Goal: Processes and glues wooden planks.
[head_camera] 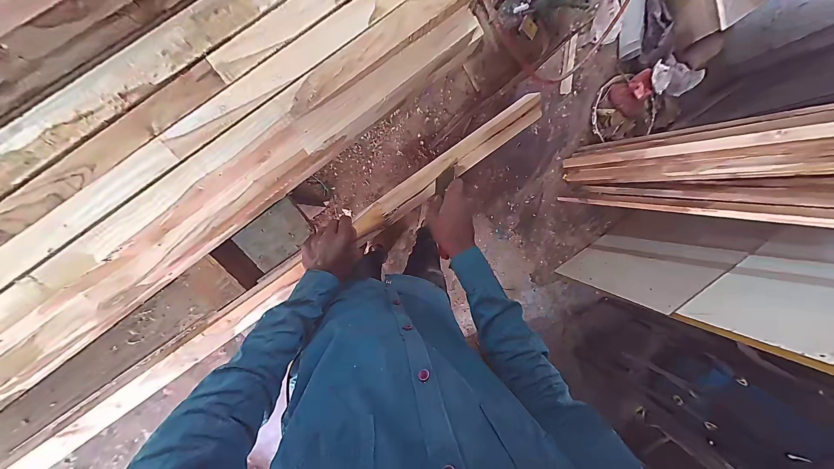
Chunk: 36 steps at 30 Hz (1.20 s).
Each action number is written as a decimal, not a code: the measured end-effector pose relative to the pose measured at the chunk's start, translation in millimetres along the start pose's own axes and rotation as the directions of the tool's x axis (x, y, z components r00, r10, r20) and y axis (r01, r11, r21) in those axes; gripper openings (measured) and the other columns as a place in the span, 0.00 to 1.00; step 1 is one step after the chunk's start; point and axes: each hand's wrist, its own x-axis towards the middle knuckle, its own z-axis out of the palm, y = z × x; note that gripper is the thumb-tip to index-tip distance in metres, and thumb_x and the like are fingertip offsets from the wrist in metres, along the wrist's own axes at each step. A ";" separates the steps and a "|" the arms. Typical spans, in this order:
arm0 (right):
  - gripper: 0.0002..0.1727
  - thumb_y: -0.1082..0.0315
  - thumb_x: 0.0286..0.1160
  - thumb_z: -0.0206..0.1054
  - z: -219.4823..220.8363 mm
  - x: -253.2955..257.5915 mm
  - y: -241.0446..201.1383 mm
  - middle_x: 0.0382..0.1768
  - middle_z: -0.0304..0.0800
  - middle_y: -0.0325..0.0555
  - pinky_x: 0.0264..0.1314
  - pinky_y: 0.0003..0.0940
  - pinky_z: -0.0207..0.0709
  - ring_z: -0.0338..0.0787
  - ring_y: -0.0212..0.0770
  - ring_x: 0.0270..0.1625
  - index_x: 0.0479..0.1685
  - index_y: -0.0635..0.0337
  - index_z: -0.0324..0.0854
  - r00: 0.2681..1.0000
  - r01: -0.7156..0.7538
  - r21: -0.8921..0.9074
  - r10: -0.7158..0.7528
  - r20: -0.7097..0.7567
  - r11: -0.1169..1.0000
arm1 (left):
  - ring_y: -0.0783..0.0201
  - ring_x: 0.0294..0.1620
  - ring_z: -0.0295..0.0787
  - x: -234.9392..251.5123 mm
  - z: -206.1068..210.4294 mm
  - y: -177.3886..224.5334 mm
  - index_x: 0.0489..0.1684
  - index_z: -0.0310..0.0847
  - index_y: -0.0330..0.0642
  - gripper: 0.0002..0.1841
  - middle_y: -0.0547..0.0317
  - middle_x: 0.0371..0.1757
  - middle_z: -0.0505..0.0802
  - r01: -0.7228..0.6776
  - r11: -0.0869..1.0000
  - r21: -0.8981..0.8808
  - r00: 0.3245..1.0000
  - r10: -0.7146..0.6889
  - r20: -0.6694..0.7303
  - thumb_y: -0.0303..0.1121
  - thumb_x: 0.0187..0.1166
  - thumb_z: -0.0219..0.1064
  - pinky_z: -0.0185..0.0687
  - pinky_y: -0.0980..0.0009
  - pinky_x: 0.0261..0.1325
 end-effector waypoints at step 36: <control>0.31 0.57 0.85 0.64 -142.6 150.2 78.7 0.71 0.80 0.72 0.72 0.67 0.76 0.82 0.70 0.73 0.82 0.65 0.69 0.978 -0.101 -0.233 0.054 -0.202 0.967 | 0.33 0.66 0.87 15.9 -14.0 -3.4 0.73 0.78 0.46 0.34 0.38 0.64 0.90 0.085 0.985 -0.150 0.957 -0.039 0.289 0.53 0.67 0.77 0.77 0.25 0.59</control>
